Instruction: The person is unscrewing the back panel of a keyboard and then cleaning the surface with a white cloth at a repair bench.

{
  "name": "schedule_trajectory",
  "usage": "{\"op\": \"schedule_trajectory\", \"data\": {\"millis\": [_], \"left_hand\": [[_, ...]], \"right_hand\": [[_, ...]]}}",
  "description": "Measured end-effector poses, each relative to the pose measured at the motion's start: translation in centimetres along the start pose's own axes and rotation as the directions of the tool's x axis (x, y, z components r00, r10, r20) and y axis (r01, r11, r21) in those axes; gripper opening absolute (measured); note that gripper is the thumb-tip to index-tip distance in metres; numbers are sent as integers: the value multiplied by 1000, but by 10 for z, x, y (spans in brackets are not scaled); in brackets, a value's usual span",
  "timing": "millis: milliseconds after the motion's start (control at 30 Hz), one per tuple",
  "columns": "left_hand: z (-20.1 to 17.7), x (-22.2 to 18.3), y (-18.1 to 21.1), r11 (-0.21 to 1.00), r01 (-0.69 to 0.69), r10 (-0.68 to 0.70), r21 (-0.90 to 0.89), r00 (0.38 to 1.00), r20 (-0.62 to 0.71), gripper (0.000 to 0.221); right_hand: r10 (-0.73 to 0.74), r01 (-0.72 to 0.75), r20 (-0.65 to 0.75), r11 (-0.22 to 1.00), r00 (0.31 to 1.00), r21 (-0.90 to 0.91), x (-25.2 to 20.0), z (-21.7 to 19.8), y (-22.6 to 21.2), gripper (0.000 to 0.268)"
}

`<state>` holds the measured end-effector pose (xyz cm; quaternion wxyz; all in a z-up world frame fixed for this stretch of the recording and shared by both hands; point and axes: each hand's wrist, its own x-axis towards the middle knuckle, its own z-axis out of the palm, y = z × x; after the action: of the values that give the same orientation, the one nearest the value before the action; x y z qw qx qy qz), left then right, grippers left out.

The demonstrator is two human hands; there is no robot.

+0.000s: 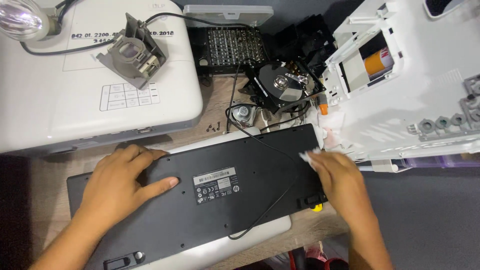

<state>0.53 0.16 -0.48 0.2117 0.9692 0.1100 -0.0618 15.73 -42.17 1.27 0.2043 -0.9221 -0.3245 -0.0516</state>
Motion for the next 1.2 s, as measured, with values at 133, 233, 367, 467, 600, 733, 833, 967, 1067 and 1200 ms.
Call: {"op": "schedule_trajectory", "data": {"millis": [133, 233, 367, 467, 600, 733, 833, 967, 1067, 1200], "left_hand": [[-2, -2, 3, 1000, 19, -19, 14, 1000, 4, 66], [2, -5, 1, 999, 53, -53, 3, 999, -1, 68], [1, -4, 3, 998, 69, -69, -5, 998, 2, 68], [2, -4, 1, 1000, 15, -15, 8, 999, -33, 66], [-2, -5, 6, 997, 71, -72, 5, 997, 25, 66], [-2, -5, 6, 999, 42, -42, 2, 999, -3, 66], [0, -4, 5, 1000, 24, -24, 4, 1000, -15, 66], [1, -5, 4, 999, -21, 23, 26, 997, -72, 64], [0, -6, 5, 1000, -1, 1, -7, 998, -60, 65], [-1, -6, 4, 999, 42, -42, -14, 999, -10, 68]], "right_hand": [[-90, 90, -24, 996, 996, 27, 17, 13, 5, 24], [-89, 88, 11, 994, 996, 65, 3, -1, -12, 30], [819, -849, 511, 447, 262, -282, 3, -1, -94, 36], [-220, 211, 105, 973, 970, 94, -93, 44, -44, 44], [168, -103, 281, 967, 945, -232, -90, 37, 1, 46], [134, -142, -132, 989, 982, -50, -72, 7, -11, 36], [126, -137, -179, 989, 976, -50, -68, 4, -11, 27], [96, -113, -200, 991, 975, -77, -66, 5, -19, 23], [121, -135, -182, 989, 976, -67, -72, 8, -15, 26], [134, -142, -165, 989, 977, -43, -68, 5, -20, 26]]}}
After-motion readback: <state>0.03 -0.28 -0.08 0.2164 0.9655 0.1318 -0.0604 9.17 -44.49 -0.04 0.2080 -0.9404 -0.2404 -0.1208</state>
